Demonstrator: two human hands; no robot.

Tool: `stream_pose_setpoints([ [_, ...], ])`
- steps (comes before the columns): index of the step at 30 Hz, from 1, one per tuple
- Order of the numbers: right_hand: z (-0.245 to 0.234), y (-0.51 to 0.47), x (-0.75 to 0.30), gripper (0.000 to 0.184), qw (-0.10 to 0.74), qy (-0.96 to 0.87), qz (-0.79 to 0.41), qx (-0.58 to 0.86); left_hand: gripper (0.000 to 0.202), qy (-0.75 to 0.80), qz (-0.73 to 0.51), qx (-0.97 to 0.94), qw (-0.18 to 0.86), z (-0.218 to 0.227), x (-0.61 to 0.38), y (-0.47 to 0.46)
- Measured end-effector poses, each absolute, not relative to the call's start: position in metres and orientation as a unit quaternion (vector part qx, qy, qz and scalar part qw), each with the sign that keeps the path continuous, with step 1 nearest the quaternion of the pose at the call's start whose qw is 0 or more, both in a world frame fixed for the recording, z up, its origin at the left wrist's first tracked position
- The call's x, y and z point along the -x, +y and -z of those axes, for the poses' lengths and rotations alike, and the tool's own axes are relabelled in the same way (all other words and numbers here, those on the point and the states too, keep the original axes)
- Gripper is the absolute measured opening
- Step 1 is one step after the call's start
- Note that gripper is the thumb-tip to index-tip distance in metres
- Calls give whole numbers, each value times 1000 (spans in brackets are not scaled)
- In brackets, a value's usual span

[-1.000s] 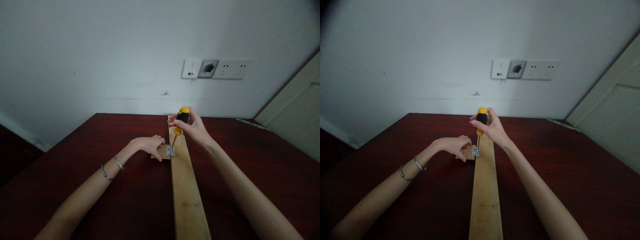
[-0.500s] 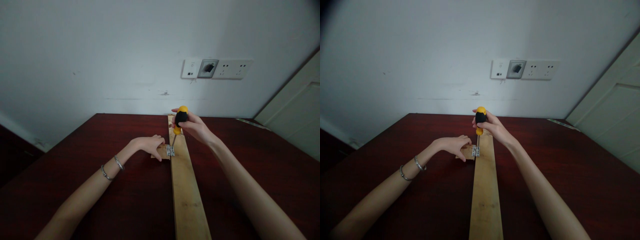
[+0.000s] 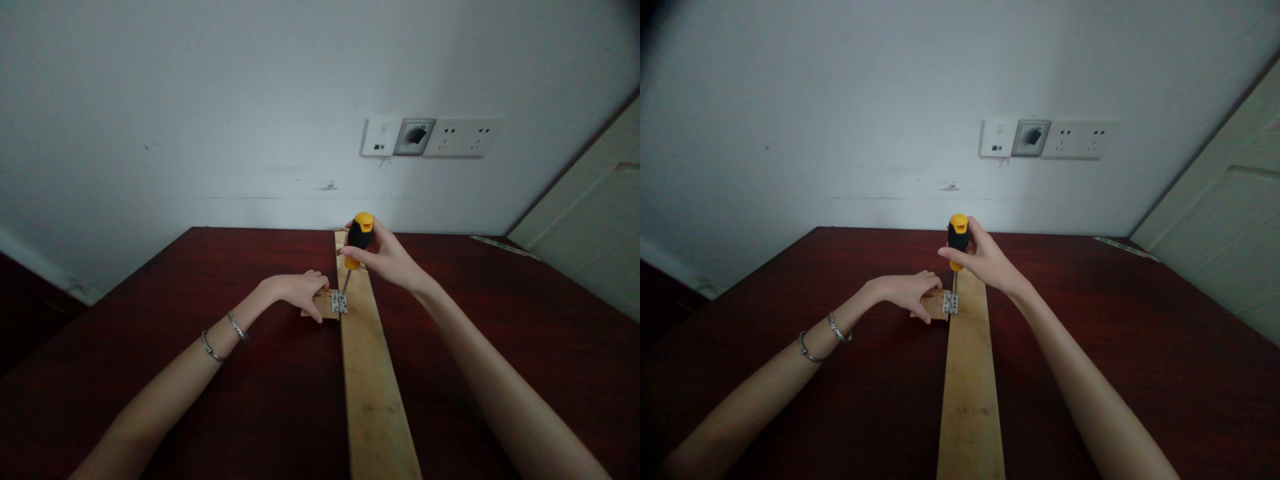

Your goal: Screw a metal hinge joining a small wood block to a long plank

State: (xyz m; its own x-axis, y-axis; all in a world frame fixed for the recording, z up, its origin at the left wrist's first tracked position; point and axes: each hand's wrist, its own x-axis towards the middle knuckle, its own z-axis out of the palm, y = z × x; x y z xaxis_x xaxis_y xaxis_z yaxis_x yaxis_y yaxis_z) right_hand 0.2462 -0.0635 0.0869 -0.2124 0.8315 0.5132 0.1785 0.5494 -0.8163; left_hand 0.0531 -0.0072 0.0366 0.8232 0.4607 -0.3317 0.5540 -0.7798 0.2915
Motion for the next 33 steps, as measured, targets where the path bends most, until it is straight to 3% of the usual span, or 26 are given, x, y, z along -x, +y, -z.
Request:
stream_pose_setpoints([
  [5,-90,-68,-253,49,482,-707,-420,303,71,268,125,-936,189,-36,-53,-6],
  [8,-92,-68,-259,49,484,-698,-452,274,72,270,130,-935,188,-36,-53,-6],
  [12,-95,-68,-262,45,491,-697,-445,271,72,274,129,-934,190,-37,-53,-7],
  [18,-95,-66,-260,59,497,-722,-393,280,72,279,132,-933,187,-37,-53,-8],
  [27,-86,-64,-253,52,542,-731,-259,324,73,277,134,-934,182,-37,-54,-8],
  [33,-94,-70,-258,32,545,-720,-317,289,71,277,126,-934,188,-35,-53,-7],
])
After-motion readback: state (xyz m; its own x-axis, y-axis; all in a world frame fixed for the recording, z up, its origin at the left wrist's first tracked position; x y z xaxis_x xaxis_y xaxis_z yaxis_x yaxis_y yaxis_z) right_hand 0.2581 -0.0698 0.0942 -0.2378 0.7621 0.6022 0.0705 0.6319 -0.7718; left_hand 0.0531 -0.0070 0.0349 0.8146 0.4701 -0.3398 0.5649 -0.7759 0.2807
